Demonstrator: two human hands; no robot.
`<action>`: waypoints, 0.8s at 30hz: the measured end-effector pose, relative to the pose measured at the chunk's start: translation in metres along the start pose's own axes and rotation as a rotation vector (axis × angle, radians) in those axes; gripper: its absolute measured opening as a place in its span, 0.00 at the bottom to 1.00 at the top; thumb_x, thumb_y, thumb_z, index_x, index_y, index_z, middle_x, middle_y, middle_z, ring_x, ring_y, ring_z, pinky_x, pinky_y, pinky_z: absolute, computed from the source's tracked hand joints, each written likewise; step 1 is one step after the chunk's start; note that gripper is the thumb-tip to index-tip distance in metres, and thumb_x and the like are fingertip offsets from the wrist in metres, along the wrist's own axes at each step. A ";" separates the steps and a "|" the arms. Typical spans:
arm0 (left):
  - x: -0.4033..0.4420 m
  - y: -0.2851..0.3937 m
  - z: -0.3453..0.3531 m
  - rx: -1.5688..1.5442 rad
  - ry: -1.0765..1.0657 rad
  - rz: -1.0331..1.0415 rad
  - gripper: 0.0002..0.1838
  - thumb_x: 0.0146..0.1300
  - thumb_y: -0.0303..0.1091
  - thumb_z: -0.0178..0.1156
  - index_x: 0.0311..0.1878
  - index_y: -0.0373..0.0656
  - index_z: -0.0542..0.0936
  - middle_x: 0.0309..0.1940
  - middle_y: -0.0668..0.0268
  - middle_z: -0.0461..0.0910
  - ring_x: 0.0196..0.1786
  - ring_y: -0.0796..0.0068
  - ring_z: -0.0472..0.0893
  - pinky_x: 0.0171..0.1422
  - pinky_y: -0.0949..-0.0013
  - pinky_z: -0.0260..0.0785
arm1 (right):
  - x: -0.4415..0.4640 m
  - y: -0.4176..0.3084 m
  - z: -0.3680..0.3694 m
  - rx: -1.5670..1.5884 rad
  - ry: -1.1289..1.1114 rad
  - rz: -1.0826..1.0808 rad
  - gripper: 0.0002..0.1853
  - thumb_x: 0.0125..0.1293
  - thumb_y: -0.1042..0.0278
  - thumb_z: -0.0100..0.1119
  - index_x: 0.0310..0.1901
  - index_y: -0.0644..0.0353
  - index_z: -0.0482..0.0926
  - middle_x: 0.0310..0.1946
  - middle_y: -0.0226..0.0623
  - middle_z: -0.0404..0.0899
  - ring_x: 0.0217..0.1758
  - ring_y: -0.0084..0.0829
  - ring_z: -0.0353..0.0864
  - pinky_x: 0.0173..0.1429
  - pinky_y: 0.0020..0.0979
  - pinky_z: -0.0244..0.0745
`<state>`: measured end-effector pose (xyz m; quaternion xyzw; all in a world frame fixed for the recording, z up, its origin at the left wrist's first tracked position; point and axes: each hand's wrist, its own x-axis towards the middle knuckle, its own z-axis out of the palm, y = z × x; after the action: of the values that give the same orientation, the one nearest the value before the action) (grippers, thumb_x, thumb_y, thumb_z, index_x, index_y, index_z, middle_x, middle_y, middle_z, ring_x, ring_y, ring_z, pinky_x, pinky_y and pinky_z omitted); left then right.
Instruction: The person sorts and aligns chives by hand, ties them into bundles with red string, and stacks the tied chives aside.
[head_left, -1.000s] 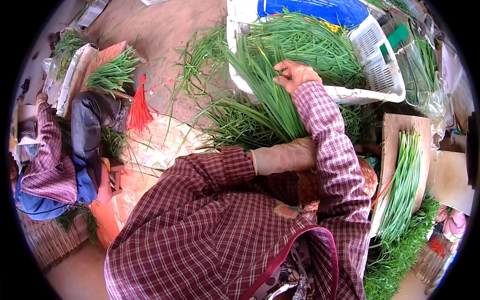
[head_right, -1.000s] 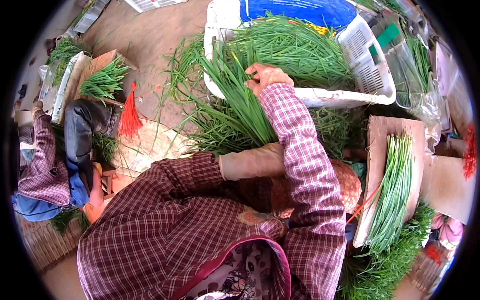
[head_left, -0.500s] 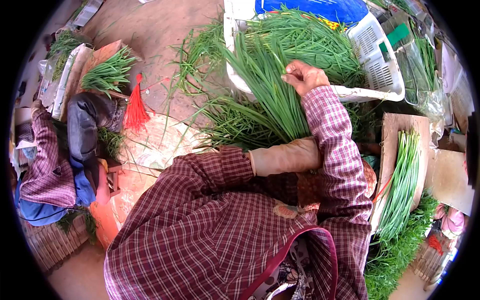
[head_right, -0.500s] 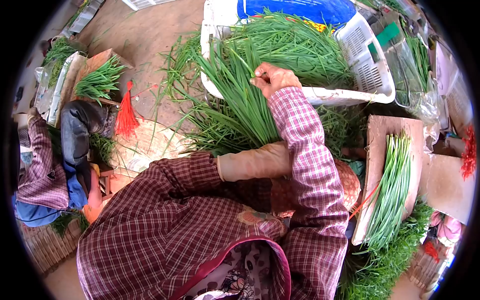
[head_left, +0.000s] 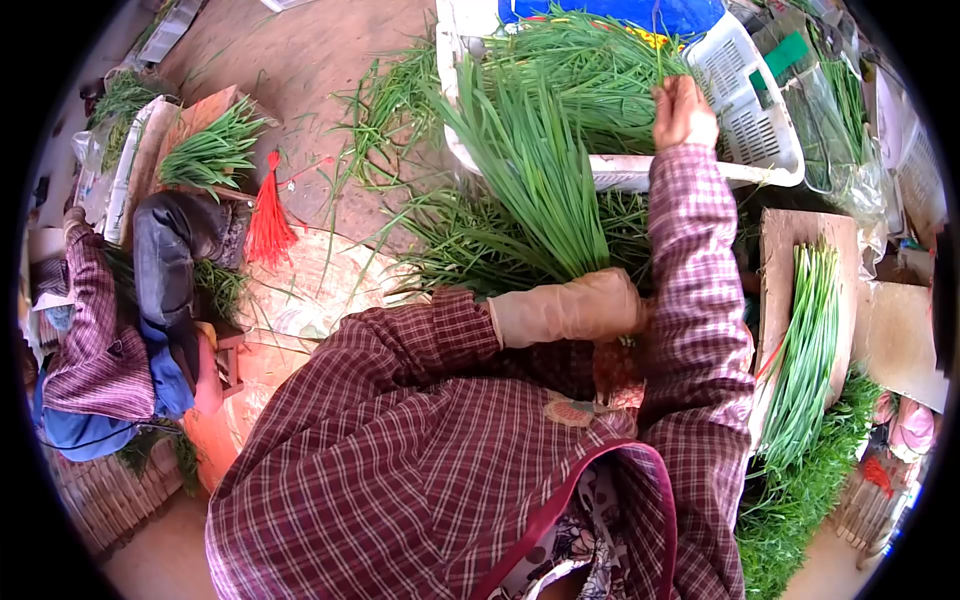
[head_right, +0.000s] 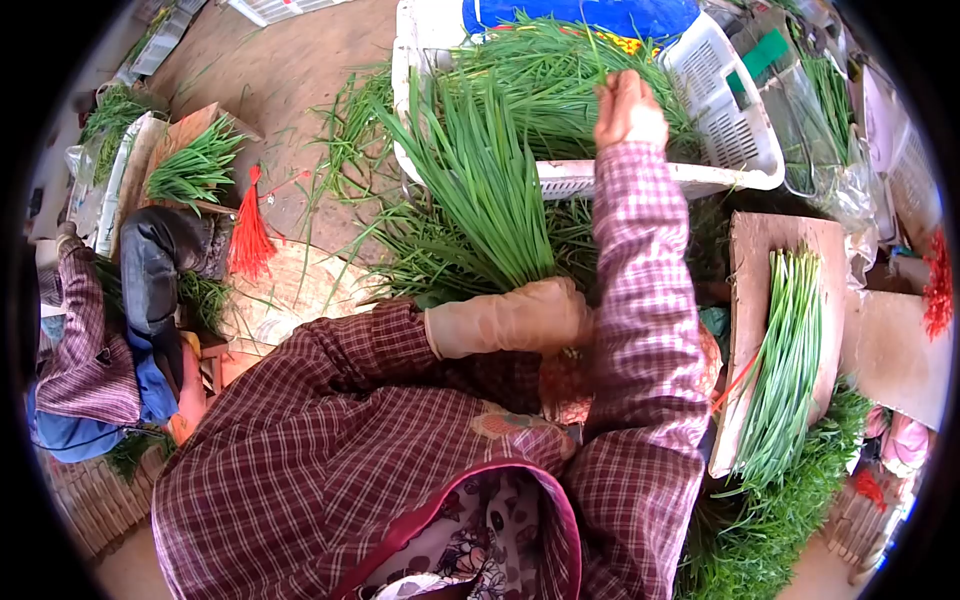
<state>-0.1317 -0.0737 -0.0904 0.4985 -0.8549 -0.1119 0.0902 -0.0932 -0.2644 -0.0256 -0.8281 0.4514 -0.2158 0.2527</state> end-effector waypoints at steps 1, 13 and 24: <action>-0.001 0.000 0.007 0.056 0.204 0.018 0.10 0.38 0.34 0.66 0.24 0.43 0.77 0.20 0.66 0.79 0.27 0.64 0.81 0.35 0.62 0.72 | 0.006 0.009 -0.007 -0.239 -0.008 -0.070 0.11 0.60 0.60 0.61 0.42 0.52 0.76 0.50 0.40 0.78 0.49 0.37 0.80 0.53 0.37 0.77; -0.022 0.000 -0.023 -0.715 0.135 -0.227 0.12 0.61 0.27 0.49 0.46 0.38 0.75 0.45 0.64 0.78 0.45 0.71 0.77 0.54 0.69 0.70 | -0.109 -0.006 0.011 0.167 -0.475 -0.480 0.04 0.53 0.63 0.64 0.29 0.51 0.81 0.24 0.36 0.82 0.27 0.37 0.82 0.35 0.36 0.78; -0.054 0.003 -0.058 -0.675 -0.016 -0.064 0.26 0.69 0.32 0.41 0.70 0.48 0.56 0.71 0.65 0.52 0.74 0.68 0.51 0.77 0.65 0.41 | -0.117 -0.016 0.025 -0.310 -0.492 -0.343 0.11 0.56 0.56 0.61 0.34 0.53 0.81 0.30 0.39 0.82 0.35 0.40 0.83 0.42 0.39 0.78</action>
<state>-0.0925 -0.0310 -0.0367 0.4664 -0.7541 -0.3954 0.2398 -0.1271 -0.1508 -0.0499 -0.9479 0.2582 0.0224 0.1853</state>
